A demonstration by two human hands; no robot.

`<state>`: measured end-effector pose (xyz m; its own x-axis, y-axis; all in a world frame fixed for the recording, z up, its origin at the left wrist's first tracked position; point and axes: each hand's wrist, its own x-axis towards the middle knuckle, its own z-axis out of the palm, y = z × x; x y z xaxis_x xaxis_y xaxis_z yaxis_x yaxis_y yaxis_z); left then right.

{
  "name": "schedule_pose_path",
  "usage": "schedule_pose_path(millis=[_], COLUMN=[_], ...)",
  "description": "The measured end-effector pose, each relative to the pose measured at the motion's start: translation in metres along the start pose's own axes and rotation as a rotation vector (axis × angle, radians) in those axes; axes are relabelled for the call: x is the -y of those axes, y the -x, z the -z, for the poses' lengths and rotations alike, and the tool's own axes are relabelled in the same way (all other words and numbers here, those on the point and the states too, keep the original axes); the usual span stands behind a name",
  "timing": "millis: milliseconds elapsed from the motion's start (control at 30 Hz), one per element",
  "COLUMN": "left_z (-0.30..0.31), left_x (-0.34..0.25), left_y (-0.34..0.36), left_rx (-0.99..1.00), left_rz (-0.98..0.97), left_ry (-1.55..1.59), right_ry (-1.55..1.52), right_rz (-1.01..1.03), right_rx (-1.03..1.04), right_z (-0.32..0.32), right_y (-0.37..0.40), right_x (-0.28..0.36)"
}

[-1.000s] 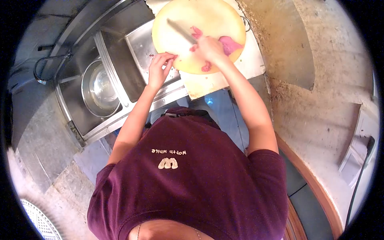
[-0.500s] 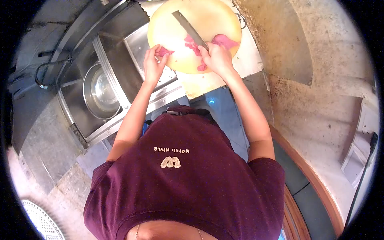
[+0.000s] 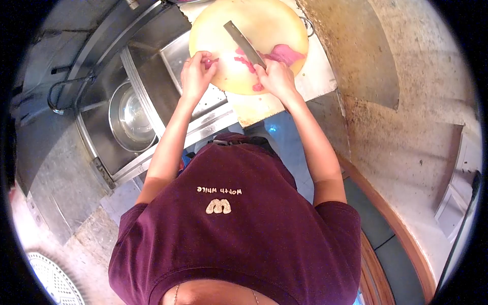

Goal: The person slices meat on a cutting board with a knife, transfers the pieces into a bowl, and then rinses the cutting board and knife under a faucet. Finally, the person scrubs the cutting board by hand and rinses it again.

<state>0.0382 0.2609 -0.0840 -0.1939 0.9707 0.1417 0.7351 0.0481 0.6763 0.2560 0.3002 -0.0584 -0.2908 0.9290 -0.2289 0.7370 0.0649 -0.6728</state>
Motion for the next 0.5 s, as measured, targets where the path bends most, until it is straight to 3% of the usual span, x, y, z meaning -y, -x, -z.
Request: schedule_pose_path(millis=[67, 167, 300, 400, 500], left_z=[-0.005, -0.021, -0.025, -0.026, -0.025], left_x=[-0.005, -0.014, -0.007, 0.002, 0.004], left_y=[-0.001, 0.016, 0.033, 0.033, 0.025], left_rx=[-0.095, 0.108, 0.102, 0.07, 0.053], left_rz=[-0.183, -0.068, -0.207, -0.157, -0.319], left_ry=[-0.226, -0.081, 0.088, 0.186, 0.145], right_ry=[0.02, 0.025, 0.097, 0.186, 0.3], right_rz=[-0.03, -0.019, -0.009, 0.033, 0.114], right_rx=[0.043, 0.053, 0.043, 0.047, 0.049], right_z=[0.001, -0.009, -0.01, -0.011, -0.016], right_y=[0.002, 0.003, 0.008, 0.016, 0.026], right_x=[0.004, -0.004, -0.003, 0.0, 0.013])
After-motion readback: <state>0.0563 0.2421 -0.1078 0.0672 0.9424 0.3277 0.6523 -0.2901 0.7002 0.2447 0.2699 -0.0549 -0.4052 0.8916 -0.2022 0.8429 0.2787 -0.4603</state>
